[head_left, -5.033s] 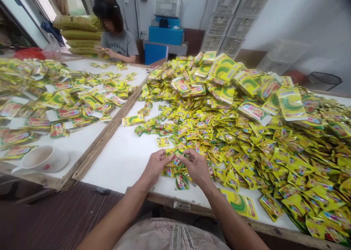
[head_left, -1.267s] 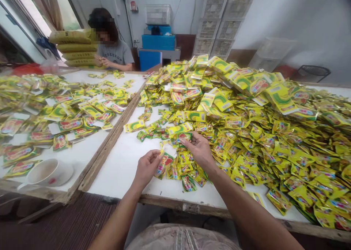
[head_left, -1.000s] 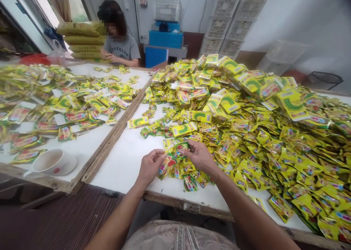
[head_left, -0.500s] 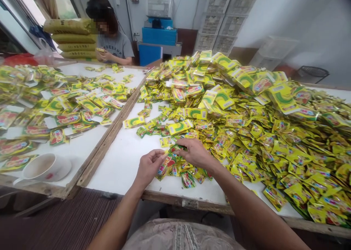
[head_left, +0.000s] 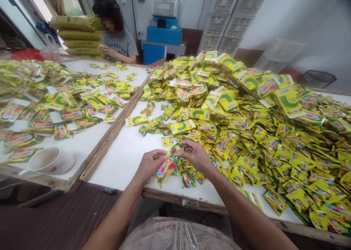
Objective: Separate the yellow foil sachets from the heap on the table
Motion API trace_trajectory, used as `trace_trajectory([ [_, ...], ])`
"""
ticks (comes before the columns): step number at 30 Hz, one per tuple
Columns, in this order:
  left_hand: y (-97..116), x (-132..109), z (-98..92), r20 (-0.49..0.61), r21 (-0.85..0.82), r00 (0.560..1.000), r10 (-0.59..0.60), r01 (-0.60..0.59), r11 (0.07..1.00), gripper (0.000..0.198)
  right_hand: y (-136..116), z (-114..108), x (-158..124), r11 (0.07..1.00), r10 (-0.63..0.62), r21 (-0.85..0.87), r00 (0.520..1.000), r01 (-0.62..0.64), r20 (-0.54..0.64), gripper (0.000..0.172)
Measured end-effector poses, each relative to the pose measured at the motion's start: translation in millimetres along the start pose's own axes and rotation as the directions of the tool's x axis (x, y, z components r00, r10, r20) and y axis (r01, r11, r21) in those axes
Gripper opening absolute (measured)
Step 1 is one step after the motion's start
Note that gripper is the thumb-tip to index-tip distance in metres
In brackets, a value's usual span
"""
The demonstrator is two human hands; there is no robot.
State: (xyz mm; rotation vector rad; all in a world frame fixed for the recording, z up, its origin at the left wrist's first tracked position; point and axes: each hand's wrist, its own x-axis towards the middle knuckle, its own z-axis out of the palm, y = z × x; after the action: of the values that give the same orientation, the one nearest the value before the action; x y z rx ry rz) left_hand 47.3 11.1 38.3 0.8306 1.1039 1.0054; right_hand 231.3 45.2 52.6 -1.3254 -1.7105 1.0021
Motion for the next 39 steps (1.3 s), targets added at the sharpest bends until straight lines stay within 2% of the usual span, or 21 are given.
trace_trajectory([
  [2, -1.3, 0.1, 1.4, -0.011, 0.024, 1.0, -0.006, 0.006, 1.0, 0.036, -0.9, -1.3, -2.4, 1.0, 0.022, -0.001, 1.0, -0.022, -0.021, 0.028],
  [5, -2.3, 1.0, 1.7, -0.022, 0.028, 1.0, -0.022, 0.023, 0.999, 0.037, -7.7, -7.1, -2.3, 0.999, -0.009, -0.049, 1.0, 0.008, -0.027, 0.019],
  [7, -1.9, 1.5, 0.6, -0.017, 0.013, 0.999, -0.03, 0.031, 0.999, 0.037, -14.4, -12.4, 0.2, 0.993, -0.068, -0.093, 0.997, 0.071, 0.043, 0.014],
  [9, -1.0, 1.6, -1.1, -0.006, 0.003, 0.999, -0.034, 0.034, 0.999, 0.037, -21.3, -17.0, 4.4, 0.978, -0.11, -0.16, 0.981, 0.136, 0.161, 0.013],
  [12, -0.7, 1.6, -3.6, 0.012, -0.007, 0.999, -0.045, 0.045, 0.999, 0.036, -29.0, -18.8, 12.3, 0.942, -0.109, -0.273, 0.946, 0.196, 0.304, 0.012],
  [15, -1.7, 1.8, -4.2, 0.025, -0.023, 0.998, -0.052, 0.052, 0.998, 0.033, -30.7, -13.6, 17.9, 0.929, -0.101, -0.293, 0.916, 0.227, 0.389, 0.01],
  [17, -2.0, 1.8, -3.3, 0.026, -0.039, 0.998, -0.058, 0.059, 0.997, 0.032, -28.3, -8.7, 18.6, 0.944, -0.073, -0.274, 0.924, 0.186, 0.376, 0.013],
  [22, 0.7, 1.7, -0.8, 0.002, -0.078, 0.998, -0.06, 0.06, 0.995, 0.033, -20.0, -5.2, 8.9, 0.997, -0.023, -0.067, 0.981, 0.036, 0.191, 0.033],
  [26, -0.7, 3.6, 0.9, -0.03, -0.116, 1.0, -0.006, 0.002, 0.993, 0.032, -20.4, -1.1, -4.5, 1.0, 0.004, -0.022, 0.997, -0.002, 0.076, 0.026],
  [29, -4.1, 4.6, 2.6, -0.058, -0.128, 0.998, -0.002, -0.006, 0.992, 0.032, -20.4, 7.7, -12.9, 0.996, 0.056, 0.058, 0.993, -0.062, 0.108, 0.024],
  [33, -6.5, 2.1, 2.6, 0.044, -0.079, 0.997, -0.067, 0.07, 0.994, 0.036, -21.2, 14.8, -17.9, 0.984, 0.133, 0.096, 0.981, -0.147, 0.137, 0.029],
  [36, -7.4, -1.5, 1.8, 0.134, -0.039, 0.987, -0.085, 0.091, 0.995, 0.037, -28.1, 15.3, -18.5, 0.988, 0.146, 0.014, 0.959, -0.154, 0.243, 0.033],
  [39, -10.5, -3.6, 3.2, 0.156, -0.039, 0.986, -0.062, 0.069, 0.997, 0.036, -35.6, 16.5, -17.7, 0.988, 0.137, 0.024, 0.922, -0.156, 0.362, 0.042],
])
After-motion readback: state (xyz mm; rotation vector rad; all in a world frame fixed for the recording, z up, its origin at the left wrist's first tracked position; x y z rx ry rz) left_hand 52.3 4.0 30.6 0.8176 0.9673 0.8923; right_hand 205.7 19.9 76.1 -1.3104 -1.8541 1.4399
